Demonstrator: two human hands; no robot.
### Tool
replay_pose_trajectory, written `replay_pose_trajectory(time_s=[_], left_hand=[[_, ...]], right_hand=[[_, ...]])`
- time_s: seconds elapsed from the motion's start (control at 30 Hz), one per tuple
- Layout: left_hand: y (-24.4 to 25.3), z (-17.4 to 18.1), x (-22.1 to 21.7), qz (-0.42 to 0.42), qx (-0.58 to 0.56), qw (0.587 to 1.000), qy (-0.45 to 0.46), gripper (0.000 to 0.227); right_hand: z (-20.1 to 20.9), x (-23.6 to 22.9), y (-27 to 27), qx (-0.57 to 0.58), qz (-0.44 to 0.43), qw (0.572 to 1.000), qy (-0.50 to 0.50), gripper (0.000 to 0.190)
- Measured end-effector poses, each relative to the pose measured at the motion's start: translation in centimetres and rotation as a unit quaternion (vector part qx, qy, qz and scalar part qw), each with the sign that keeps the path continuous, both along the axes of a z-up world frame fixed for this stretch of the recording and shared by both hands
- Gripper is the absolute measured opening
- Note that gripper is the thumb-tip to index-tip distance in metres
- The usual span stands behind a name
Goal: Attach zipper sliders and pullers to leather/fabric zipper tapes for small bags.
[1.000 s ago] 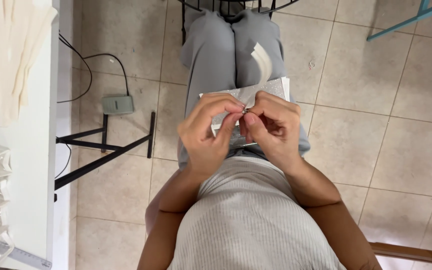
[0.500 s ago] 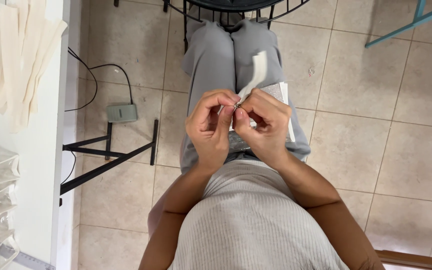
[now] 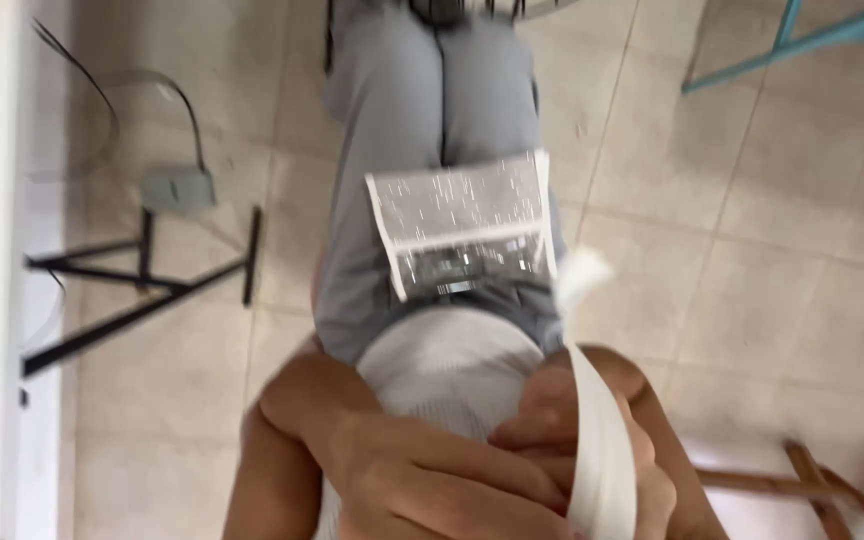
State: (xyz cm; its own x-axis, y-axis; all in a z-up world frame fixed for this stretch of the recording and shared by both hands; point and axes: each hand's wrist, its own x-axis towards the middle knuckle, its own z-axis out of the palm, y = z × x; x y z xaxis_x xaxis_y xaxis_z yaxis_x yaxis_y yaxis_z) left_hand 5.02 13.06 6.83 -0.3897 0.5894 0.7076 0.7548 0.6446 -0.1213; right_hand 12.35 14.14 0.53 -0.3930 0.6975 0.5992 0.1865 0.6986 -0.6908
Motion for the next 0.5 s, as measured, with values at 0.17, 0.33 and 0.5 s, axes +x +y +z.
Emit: replay_pose_trajectory(time_s=[0.17, 0.33, 0.5], left_hand=[[-2.1, -3.1, 5.6, 0.126, -0.201, 0.969, 0.071, 0.030], [-25.6, -35.8, 17.7, -0.091, -0.227, 0.936, 0.254, 0.027], [-36.5, -44.2, 17.0, -0.408, 0.002, 0.886, 0.220, 0.017]], right_hand=[[0.7, 0.1, -1.3, -0.010, 0.014, 0.995, 0.095, 0.026], [3.4, -0.5, -1.5, -0.073, 0.019, 0.996, 0.041, 0.023], [4.4, -0.2, 2.6, -0.007, 0.195, 0.979, 0.054, 0.025]])
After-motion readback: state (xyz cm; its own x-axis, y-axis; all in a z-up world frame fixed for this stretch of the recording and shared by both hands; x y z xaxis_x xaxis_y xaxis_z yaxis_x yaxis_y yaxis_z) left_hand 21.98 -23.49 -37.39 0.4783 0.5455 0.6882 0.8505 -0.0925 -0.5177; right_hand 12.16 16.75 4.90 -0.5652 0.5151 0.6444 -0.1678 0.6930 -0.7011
